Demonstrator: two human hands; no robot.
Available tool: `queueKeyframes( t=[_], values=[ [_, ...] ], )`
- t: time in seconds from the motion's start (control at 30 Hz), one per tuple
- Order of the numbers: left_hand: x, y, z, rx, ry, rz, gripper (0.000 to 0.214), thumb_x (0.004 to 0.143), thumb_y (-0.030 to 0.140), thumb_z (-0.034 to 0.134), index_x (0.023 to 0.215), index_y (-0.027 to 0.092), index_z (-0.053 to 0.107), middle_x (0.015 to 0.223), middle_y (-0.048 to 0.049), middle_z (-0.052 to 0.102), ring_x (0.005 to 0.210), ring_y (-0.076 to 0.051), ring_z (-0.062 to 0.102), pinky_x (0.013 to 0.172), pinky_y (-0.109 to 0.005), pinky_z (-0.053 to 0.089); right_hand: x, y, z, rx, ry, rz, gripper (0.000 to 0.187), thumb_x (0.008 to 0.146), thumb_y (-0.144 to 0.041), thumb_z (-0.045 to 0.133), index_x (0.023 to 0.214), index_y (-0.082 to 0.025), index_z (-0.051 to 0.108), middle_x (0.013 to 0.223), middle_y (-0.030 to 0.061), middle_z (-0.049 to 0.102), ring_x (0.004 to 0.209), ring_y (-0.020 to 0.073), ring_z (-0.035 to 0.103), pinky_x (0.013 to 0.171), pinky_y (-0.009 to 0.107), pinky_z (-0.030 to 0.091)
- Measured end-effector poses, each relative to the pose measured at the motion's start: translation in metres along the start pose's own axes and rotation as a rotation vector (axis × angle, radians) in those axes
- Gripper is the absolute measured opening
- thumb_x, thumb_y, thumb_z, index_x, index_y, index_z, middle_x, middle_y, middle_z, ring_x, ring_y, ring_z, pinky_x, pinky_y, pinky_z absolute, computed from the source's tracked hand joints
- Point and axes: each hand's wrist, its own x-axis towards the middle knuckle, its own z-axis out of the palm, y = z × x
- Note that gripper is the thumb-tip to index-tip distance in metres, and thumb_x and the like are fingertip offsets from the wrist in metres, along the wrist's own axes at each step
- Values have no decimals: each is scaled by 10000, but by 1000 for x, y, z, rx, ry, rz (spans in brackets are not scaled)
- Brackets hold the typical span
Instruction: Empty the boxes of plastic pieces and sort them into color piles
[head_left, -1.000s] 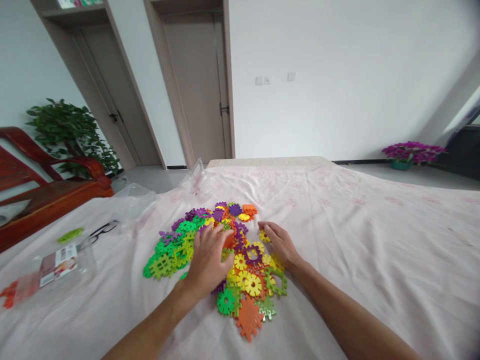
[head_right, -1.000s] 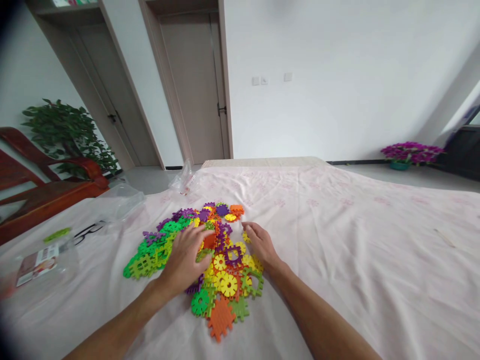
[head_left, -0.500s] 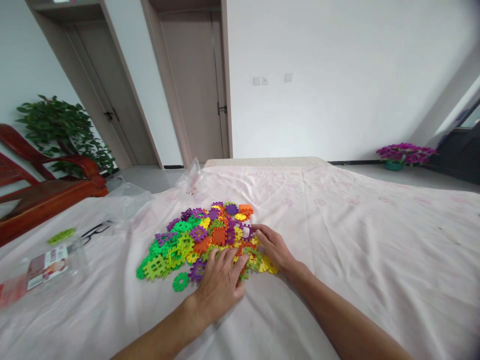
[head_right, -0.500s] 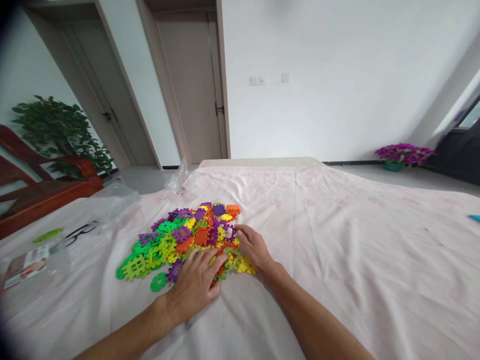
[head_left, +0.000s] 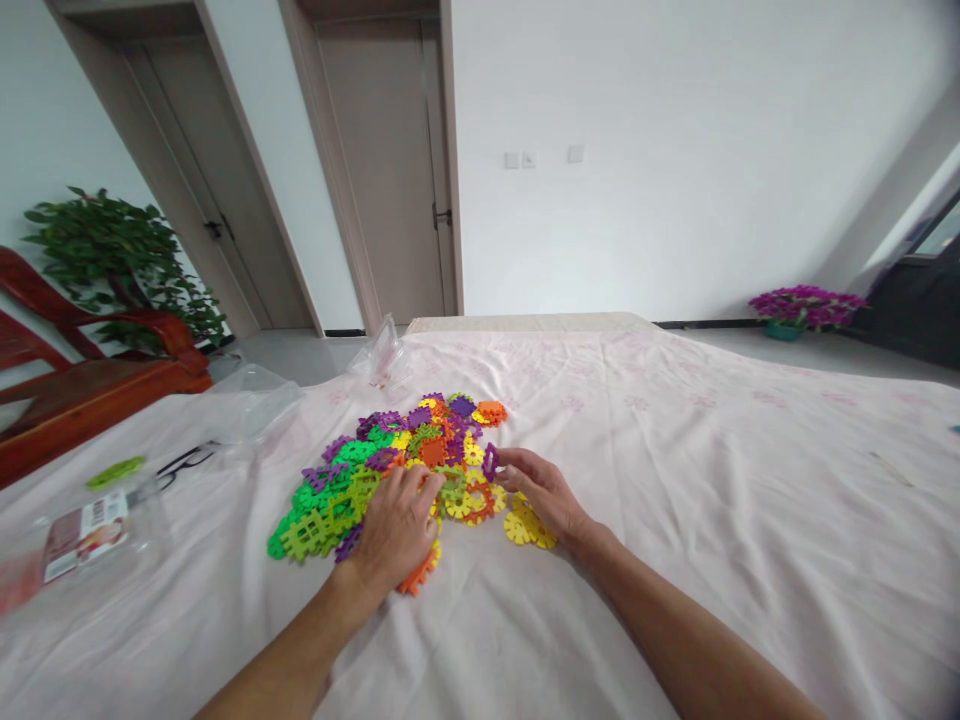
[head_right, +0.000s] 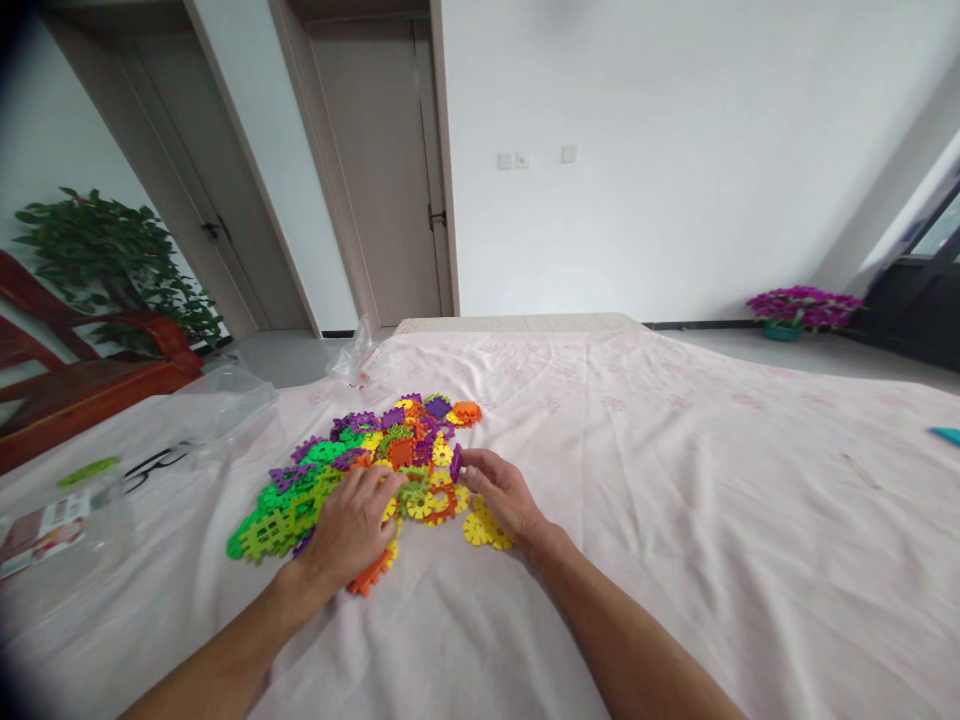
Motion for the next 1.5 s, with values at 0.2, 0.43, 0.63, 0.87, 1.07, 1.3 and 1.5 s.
queueKeyframes(
  t=[0.2,0.43,0.63,0.87,1.07,1.3,1.5],
  values=[
    [8,-40,-2,177,95,-175,376,806,124,541,1156,242,614,1235,-111,584,1161,-320,490,981,-509,393,2,4,-4,-87,25,-79,449,891,-549,552,1176,-224,669,1166,97,686,1082,261,625,980,440,471],
    [9,-13,-4,-30,127,73,398,856,64,447,1125,261,663,1306,-62,586,1336,-250,411,1141,-465,296,8,19,-9,-213,177,-71,449,939,-543,455,1193,-221,638,1109,70,686,1053,235,614,940,383,484],
    [9,28,11,-176,-128,211,517,863,427,592,1357,296,515,1399,-59,526,1303,-281,435,1118,-489,323,7,13,-7,-229,158,-52,459,931,-541,457,1158,-196,656,1122,73,689,1058,249,613,950,382,475],
    [19,28,14,-61,-136,166,430,903,275,560,1331,303,522,1260,-47,610,1144,-262,515,916,-404,450,7,13,-6,-215,153,-46,401,916,-493,491,1131,-198,659,1082,65,704,1021,241,627,946,387,482],
    [18,23,16,-59,-90,180,373,890,207,558,1257,273,578,1114,-66,651,1040,-247,548,879,-383,459,8,17,-7,-270,188,-41,367,905,-455,490,1087,-198,679,1050,63,712,996,238,633,926,388,491],
    [16,4,26,-94,-25,161,274,934,182,500,1182,237,605,1032,-39,690,993,-200,606,885,-335,482,10,22,-8,-357,198,-52,295,861,-334,504,1044,-218,704,1026,45,716,958,223,641,901,371,491],
    [18,-10,21,-133,77,92,262,963,245,467,1195,242,589,1081,-42,702,1012,-197,639,869,-330,504,9,19,-8,-363,194,-35,285,853,-322,500,1018,-220,710,989,39,715,920,217,640,863,353,497]
  ],
)
